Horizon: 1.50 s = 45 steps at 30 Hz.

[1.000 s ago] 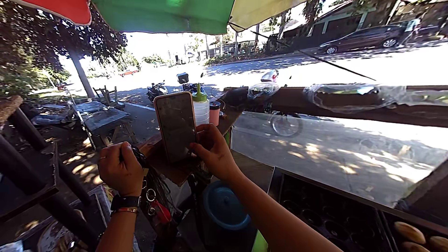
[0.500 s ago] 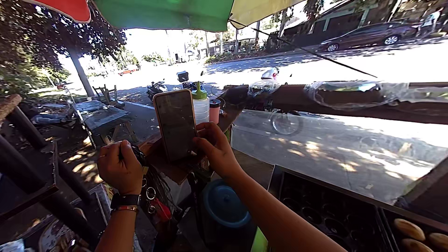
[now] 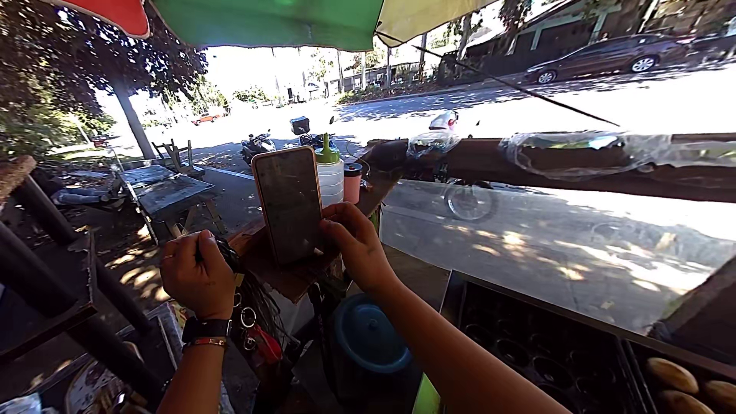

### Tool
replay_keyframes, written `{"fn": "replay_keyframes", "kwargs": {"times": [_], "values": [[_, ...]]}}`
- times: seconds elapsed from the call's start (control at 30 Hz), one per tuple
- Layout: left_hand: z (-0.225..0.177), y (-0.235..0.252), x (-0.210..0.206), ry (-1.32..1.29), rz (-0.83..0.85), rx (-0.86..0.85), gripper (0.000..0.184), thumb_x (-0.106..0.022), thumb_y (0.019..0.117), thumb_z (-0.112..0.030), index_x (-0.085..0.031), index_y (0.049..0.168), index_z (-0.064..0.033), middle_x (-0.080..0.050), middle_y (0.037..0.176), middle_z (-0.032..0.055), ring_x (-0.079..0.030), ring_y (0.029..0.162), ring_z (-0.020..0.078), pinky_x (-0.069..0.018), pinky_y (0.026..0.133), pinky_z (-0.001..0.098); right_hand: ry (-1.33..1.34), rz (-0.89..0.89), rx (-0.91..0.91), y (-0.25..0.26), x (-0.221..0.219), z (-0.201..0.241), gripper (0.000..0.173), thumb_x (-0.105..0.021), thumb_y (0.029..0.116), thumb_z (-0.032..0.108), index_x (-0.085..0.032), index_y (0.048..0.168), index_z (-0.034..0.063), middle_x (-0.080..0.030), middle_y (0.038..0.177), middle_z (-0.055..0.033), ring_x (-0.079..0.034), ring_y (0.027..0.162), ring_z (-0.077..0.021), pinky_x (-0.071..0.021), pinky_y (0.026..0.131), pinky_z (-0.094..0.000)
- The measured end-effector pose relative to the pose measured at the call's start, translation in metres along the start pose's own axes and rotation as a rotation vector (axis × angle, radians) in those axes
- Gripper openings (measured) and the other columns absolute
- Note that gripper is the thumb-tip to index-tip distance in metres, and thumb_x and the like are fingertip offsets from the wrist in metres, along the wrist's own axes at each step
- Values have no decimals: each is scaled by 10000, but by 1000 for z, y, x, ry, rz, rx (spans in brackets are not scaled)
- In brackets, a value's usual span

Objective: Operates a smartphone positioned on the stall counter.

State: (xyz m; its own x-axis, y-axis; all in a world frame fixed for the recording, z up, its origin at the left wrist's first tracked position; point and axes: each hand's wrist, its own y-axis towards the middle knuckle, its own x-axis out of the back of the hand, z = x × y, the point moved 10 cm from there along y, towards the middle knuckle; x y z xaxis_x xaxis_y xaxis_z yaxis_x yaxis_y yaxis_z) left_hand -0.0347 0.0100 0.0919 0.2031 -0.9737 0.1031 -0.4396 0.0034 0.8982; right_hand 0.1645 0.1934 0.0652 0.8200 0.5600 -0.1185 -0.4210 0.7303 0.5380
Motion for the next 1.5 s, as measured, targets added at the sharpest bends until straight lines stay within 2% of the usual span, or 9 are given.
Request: {"fn": "replay_keyframes", "kwargs": {"times": [0.1,0.2,0.3,0.5,0.93,1.1,1.2,1.5], "values": [[1,-1,0,-3,-1,-4,350,-484,1062,-198,-723,955,34,-677,966,219,-645,946,345,-483,859,497,-27,55,10,-8,0,2,235,-498,993,90,-617,1195,88,-634,889,-14,-600,722,-56,-496,613,-194],[1,-1,0,-13,0,-8,345,-493,1065,-200,-723,954,33,-675,963,207,-644,940,329,-488,863,480,-28,98,38,-10,-1,4,307,-528,952,6,-601,1244,63,-672,945,-35,-637,761,-68,-528,641,-201],[1,-1,0,-13,-6,-7,344,-492,1066,-197,-724,952,30,-675,962,208,-643,938,322,-488,861,469,-38,105,41,-9,-2,3,347,-566,916,-12,-598,1253,66,-688,960,-41,-656,767,-78,-547,645,-206],[2,-1,0,-19,5,9,348,-490,1067,-203,-726,964,30,-677,982,207,-640,963,327,-479,882,480,-53,104,37,-9,-2,2,339,-612,919,-8,-600,1247,78,-683,957,-38,-658,771,-85,-555,651,-213],[0,0,1,-8,-1,5,338,-495,1063,-193,-723,951,30,-669,956,209,-637,931,331,-484,852,484,-89,104,48,-8,-2,3,334,-641,924,-10,-595,1245,68,-677,955,-44,-660,769,-90,-562,660,-221],[1,0,0,1,-1,3,339,-492,1064,-195,-724,958,29,-672,963,211,-640,938,336,-483,857,493,-45,75,16,-1,-1,-4,338,-676,884,31,-612,1215,49,-695,944,-35,-685,808,-81,-581,731,-220],[0,0,0,-4,-2,3,340,-494,1062,-194,-723,954,33,-669,960,212,-637,933,331,-483,850,482,-63,69,9,-3,-2,-1,322,-665,905,45,-605,1220,62,-680,939,-35,-667,779,-78,-565,690,-213],[1,0,0,-3,-8,-15,332,-499,1063,-195,-725,949,20,-672,949,198,-641,933,318,-483,864,474,-122,8,-41,5,-5,-4,366,-795,870,209,-605,1153,78,-667,873,-26,-660,719,-89,-568,655,-233]]}}
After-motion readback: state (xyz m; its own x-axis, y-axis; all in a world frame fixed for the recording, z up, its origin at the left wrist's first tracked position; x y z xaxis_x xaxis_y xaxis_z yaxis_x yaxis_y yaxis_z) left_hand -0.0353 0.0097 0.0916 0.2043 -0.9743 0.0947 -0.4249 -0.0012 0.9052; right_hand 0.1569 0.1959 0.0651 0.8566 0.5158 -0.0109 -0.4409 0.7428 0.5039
